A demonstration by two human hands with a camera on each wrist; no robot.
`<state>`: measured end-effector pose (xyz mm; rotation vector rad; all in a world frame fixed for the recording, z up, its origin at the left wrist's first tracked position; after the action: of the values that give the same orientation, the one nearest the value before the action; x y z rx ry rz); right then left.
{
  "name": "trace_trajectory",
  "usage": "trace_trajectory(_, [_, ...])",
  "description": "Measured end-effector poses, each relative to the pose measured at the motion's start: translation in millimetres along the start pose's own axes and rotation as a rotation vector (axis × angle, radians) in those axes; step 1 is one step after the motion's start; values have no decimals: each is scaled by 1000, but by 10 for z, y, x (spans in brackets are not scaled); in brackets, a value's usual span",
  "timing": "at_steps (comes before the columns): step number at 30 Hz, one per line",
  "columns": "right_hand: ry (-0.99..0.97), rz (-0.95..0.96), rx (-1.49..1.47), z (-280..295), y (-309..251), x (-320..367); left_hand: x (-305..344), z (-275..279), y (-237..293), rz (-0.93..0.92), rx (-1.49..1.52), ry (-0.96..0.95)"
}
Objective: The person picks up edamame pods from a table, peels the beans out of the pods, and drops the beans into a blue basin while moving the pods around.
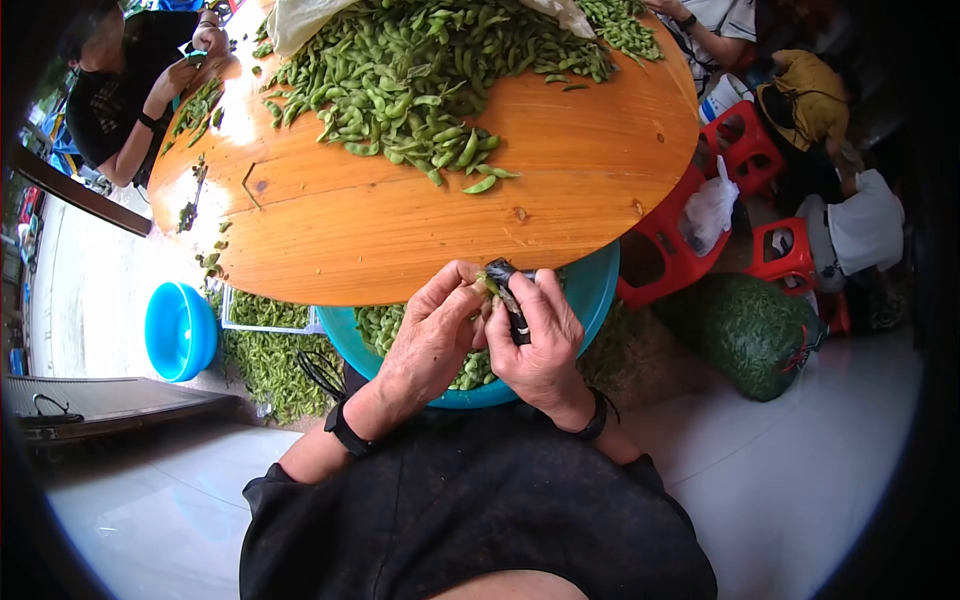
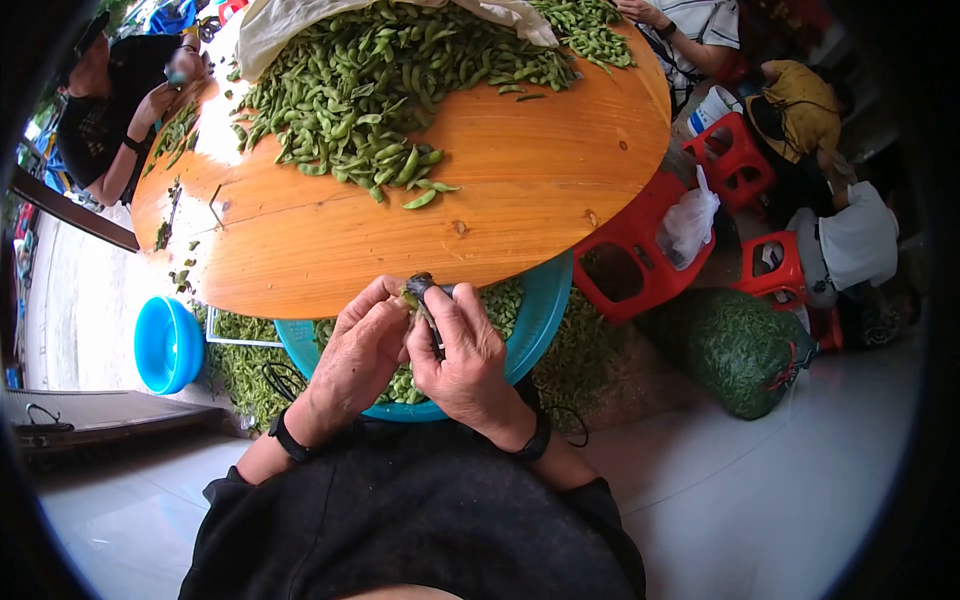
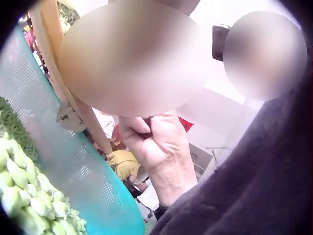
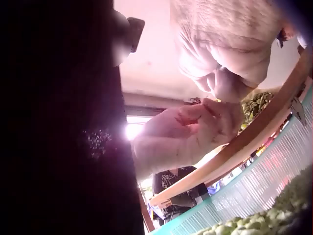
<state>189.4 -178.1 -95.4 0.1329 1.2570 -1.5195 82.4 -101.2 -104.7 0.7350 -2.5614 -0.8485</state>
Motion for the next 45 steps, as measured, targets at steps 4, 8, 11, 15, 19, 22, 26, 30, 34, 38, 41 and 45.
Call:
trace_trajectory(4, [8,7,-39,-14,36,-4,13,-65,-32,-33,19,110])
trace_trajectory(8, [34,-29,-86,-7,59,33,33,-97,-52,12,-51,122])
trace_trajectory(11, [12,-114,-146,26,88,16,56,-42,-38,64,-206,114])
trace_trajectory(15, [-175,-868,-824,145,130,-20,91,-45,53,172,-364,121])
trace_trajectory(19, [-187,-931,-1088,150,201,-21,47,39,73,248,-185,65])
trace_trajectory(22, [-191,-801,-724,187,112,-46,16,190,37,233,-213,-55])
trace_trajectory(26, [71,-621,-380,498,243,-103,83,-33,135,-17,-963,-134])
trace_trajectory(30, [157,-374,714,1242,974,-104,-66,-126,502,-308,-1424,-276])
trace_trajectory(34, [148,-433,823,1560,1225,75,-585,-53,659,-411,-1579,-64])
trace_trajectory(38, [115,-386,640,1323,1101,64,-1000,49,618,-559,-1882,7])
trace_trajectory(41, [107,-358,373,1051,948,-12,-1099,59,603,-473,-1951,6])
trace_trajectory(45, [-91,-610,-201,698,656,-129,-979,32,629,-467,-1790,-17])
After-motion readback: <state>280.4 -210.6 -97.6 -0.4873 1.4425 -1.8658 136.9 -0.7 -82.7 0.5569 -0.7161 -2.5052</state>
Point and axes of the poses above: each hand's wrist, its own x-axis away from the middle knuckle, its own z-axis out of the back of the hand, y = z × x, the point moved 1 cm from there along -x, towards the middle knuckle
